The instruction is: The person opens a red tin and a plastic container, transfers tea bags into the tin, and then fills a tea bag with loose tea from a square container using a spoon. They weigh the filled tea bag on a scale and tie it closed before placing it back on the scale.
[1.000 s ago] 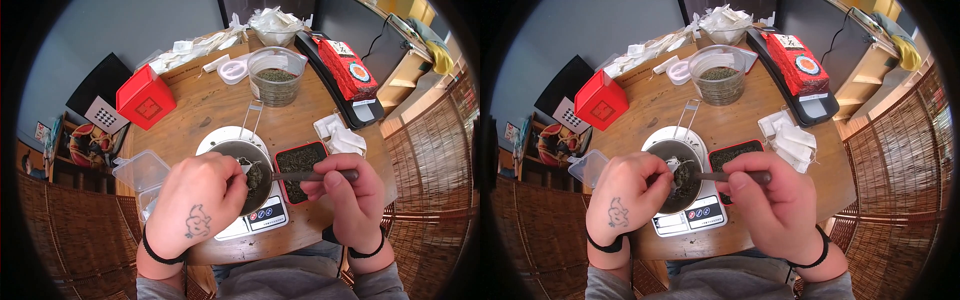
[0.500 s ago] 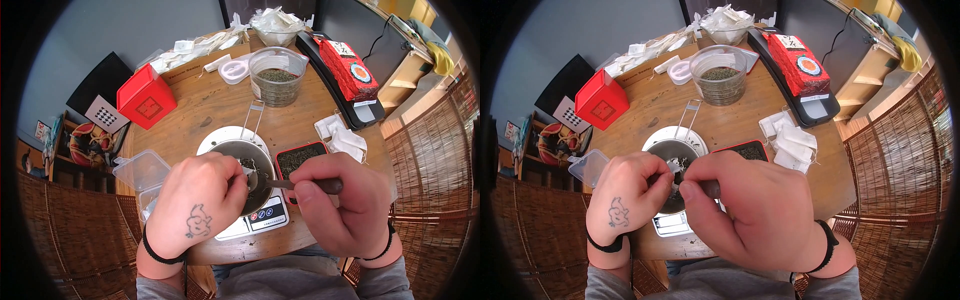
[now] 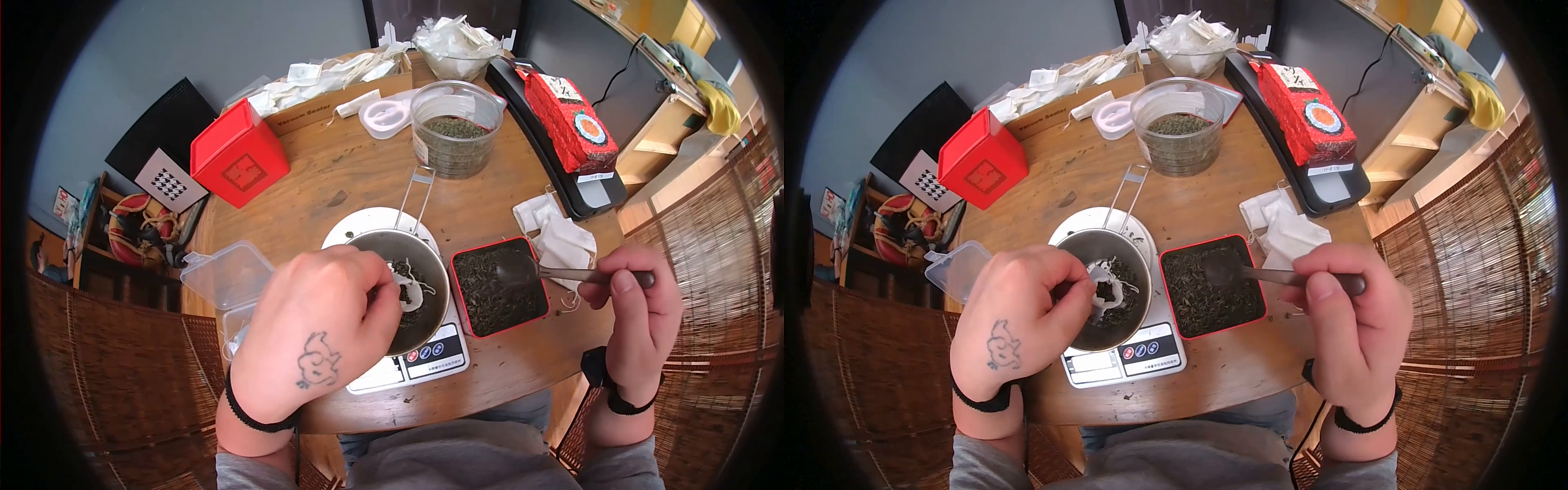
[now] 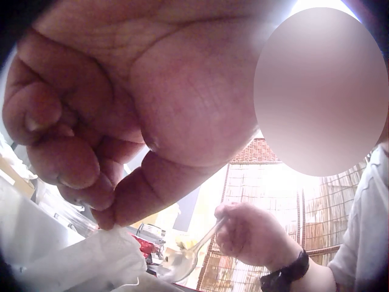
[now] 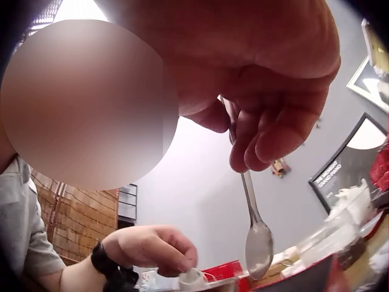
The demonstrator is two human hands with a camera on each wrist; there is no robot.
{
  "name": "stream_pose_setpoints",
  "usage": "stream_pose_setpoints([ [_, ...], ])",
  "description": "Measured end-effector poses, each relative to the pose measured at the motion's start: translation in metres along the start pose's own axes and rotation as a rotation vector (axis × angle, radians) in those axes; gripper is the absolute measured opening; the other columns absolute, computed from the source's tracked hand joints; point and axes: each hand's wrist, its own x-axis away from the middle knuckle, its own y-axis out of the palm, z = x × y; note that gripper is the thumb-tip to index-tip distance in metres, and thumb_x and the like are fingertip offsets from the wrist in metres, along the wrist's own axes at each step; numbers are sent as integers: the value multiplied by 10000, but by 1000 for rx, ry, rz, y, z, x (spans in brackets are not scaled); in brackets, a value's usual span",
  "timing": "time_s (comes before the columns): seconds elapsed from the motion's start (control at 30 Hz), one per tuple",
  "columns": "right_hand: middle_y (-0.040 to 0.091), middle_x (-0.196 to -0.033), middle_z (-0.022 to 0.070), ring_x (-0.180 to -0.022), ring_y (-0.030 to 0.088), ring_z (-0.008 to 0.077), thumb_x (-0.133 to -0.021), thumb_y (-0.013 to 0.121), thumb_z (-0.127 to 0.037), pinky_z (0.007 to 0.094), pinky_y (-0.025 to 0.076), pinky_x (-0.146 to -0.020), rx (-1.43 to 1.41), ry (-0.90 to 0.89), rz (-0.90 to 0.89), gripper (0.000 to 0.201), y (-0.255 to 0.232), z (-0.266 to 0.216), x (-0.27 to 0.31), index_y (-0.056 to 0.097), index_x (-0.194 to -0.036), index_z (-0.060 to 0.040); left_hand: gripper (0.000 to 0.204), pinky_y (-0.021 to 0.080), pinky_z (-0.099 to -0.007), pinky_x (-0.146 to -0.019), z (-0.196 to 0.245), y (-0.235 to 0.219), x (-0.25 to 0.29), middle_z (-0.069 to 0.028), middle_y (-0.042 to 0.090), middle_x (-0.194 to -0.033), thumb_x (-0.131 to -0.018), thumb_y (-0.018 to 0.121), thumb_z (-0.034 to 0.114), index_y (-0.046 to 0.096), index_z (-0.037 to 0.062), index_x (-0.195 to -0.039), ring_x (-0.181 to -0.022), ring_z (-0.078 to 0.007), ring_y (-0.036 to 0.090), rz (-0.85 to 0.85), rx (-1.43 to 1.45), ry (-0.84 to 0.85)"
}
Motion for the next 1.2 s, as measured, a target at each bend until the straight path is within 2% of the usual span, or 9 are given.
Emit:
stream_pose_setpoints([
  [0.13,724,-993,93,-880,725,143,-1062,549,-19,271,571,-795,98,25,-69,156,-18,22,6,664,-1143,49,109,539,-441,-663,1,1,-1,-208,693,-769,-836,707,85,736,-18,-814,-717,-405,692,-9,-3,-2],
  [0.2,733,-982,100,-875,727,162,-1047,583,-15,290,566,-789,101,41,-52,146,-12,27,7,683,-1142,33,112,538,-443,-663,1,2,0,-207,694,-769,-835,707,86,734,-19,-811,-718,-405,691,-11,-12,0],
  [0.3,754,-988,131,-876,732,206,-1002,646,0,318,562,-784,264,-110,-263,148,-5,30,-2,727,-1127,0,114,539,-444,-666,1,4,0,-205,694,-768,-833,706,87,731,-21,-806,-720,-404,692,-9,-22,10],
  [0.43,765,-1012,119,-908,726,183,-1021,639,-11,313,564,-816,267,-66,-340,146,-10,33,4,719,-1141,9,118,540,-437,-665,1,3,-1,-204,693,-764,-835,704,88,729,-23,-805,-718,-399,693,-14,-9,-8],
  [0.5,771,-1032,97,-938,716,159,-1054,622,-44,294,561,-838,-50,184,-250,156,-10,37,11,701,-1175,14,118,540,-434,-664,0,3,-1,-204,692,-762,-836,704,87,728,-24,-805,-717,-398,693,-11,-5,-10],
  [0.63,770,-1033,82,-903,705,130,-1090,588,-89,273,558,-810,-192,300,-204,184,-9,43,14,679,-1212,15,120,539,-430,-660,1,2,-2,-204,693,-761,-837,705,88,730,-27,-811,-711,-393,693,-17,-12,-18],
  [0.7,769,-998,91,-852,697,119,-1109,566,-128,263,548,-763,-280,426,-201,210,-14,54,14,669,-1233,6,121,538,-430,-659,1,2,-2,-204,693,-762,-837,705,88,730,-28,-813,-709,-393,693,-18,-12,-18],
  [0.9,772,-923,103,-778,703,128,-1115,576,-182,264,558,-702,-495,573,-46,212,-17,71,21,668,-1199,-11,126,541,-432,-664,2,1,-1,-206,698,-771,-840,703,92,732,-28,-815,-714,-395,696,-16,-14,-19],
  [1.2,782,-896,136,-737,743,177,-1111,577,-204,295,606,-675,-643,573,91,223,-23,83,29,658,-1188,-12,130,541,-430,-660,1,1,-1,-205,700,-771,-847,699,94,734,-28,-817,-711,-391,702,-23,-14,-23],
])
